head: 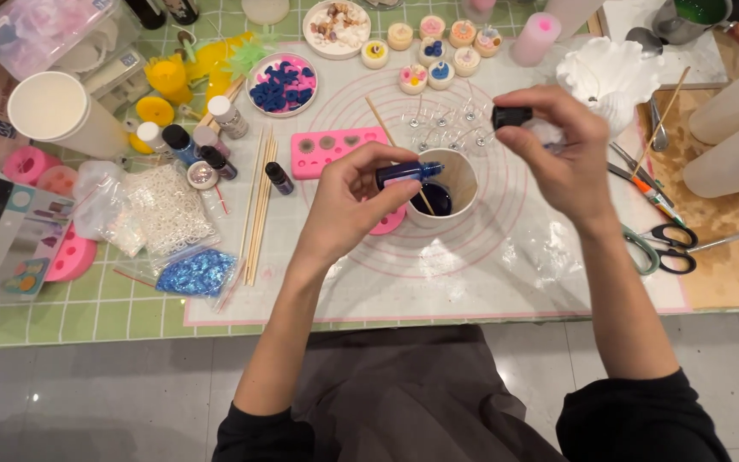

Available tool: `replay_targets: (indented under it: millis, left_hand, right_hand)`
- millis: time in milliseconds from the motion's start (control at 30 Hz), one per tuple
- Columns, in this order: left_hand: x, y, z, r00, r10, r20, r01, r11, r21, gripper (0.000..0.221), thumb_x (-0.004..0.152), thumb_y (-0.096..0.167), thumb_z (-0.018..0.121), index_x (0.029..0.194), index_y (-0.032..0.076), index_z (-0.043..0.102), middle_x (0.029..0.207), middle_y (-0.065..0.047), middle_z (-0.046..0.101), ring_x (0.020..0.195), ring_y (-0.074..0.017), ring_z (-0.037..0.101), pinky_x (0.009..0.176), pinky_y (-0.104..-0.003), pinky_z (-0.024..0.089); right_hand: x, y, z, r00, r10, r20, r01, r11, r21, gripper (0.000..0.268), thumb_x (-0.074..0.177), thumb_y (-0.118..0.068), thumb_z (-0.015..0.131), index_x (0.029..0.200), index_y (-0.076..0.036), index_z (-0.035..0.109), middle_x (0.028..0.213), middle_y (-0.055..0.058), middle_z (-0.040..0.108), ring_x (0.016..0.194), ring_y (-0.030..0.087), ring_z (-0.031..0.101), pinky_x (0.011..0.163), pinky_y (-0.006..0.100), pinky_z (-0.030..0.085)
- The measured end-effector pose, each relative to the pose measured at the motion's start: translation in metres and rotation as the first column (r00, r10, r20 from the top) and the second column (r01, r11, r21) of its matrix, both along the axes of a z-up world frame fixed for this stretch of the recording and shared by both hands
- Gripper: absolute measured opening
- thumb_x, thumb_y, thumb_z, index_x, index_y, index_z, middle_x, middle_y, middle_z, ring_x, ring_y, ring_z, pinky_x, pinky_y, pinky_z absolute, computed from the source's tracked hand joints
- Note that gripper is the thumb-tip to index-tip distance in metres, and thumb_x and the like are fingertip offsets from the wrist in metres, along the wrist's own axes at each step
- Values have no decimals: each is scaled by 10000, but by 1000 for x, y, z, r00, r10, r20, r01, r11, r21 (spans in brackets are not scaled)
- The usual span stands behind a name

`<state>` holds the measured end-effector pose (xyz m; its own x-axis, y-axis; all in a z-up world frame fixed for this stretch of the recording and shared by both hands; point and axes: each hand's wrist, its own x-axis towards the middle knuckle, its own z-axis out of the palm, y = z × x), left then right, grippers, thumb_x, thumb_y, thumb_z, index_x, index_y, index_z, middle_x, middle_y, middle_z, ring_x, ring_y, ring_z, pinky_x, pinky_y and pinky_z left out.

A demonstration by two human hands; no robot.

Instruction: Adding blue pigment drops to liquid wax and stirring the mixture in a paper cup.

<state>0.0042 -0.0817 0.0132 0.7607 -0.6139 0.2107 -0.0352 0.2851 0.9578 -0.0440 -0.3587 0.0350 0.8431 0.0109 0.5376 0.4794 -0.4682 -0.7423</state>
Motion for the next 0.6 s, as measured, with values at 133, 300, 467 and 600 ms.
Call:
replay_targets:
  millis: [133,300,467,600]
  left_hand:
    - [-6,-14,10,997,69,36,-69,998,8,313,943,15,772,1238,0,670,1049,16,701,911,-11,636,781,-192,519]
    - [-8,-33,16,913,283,293,-358,901,244,231,857,110,838,1059,48,748,791,54,635,655,-5,482,555,-206,404]
    - [-6,-48,9,842,329,429,-467,841,273,227,839,172,871,941,31,726,573,36,500,529,-27,416,476,-242,334]
    - [-4,-54,1,826,372,423,-495,837,232,244,845,176,866,903,17,690,545,32,455,507,-32,393,473,-248,318]
  right_hand:
    - [10,5,-29,999,-9,-51,13,996,89,265,1008,-15,755,1260,8,674,1163,42,676,1055,104,633,949,246,516]
    - [15,7,-58,996,-5,-92,20,986,165,251,1029,-59,723,1263,9,664,1171,45,670,1089,114,628,1009,270,508]
    - [15,7,-68,992,-20,-128,49,971,233,259,1022,-64,722,1263,6,658,1181,48,684,1100,123,647,1019,277,517]
    - [13,5,-75,988,-3,-156,39,973,226,250,1015,-64,723,1248,9,667,1180,60,690,1118,140,664,1033,290,524]
